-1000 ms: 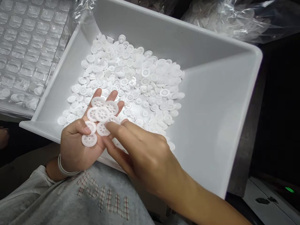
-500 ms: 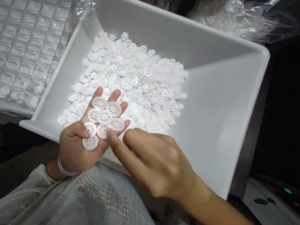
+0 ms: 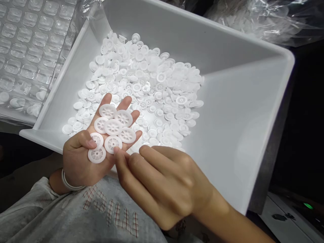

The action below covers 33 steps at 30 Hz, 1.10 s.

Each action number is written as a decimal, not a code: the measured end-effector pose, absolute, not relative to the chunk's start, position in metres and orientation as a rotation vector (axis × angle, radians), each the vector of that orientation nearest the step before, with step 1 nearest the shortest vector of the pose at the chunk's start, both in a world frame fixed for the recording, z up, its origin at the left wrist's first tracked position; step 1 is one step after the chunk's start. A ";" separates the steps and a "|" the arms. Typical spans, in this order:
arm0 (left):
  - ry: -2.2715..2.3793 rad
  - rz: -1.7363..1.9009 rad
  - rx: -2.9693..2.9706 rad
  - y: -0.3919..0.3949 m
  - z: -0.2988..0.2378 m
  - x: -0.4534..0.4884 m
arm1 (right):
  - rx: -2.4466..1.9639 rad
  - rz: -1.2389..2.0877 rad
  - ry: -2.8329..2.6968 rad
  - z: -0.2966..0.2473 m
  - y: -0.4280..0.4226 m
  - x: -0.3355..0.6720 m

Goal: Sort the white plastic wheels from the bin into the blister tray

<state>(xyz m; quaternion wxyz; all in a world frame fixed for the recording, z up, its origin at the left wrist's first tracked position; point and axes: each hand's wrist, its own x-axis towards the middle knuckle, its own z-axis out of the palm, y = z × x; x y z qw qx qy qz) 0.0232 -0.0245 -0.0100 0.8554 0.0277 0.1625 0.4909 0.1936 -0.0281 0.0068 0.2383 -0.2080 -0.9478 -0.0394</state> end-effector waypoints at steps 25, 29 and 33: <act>0.369 1.007 -0.031 -0.026 -0.011 0.029 | -0.939 0.128 -2.542 0.005 -0.056 0.175; 0.383 1.002 -0.074 -0.025 -0.011 0.030 | -0.925 0.133 -2.545 0.009 -0.052 0.173; 0.417 0.998 -0.069 -0.023 -0.009 0.030 | -0.824 0.090 -2.558 0.012 -0.045 0.169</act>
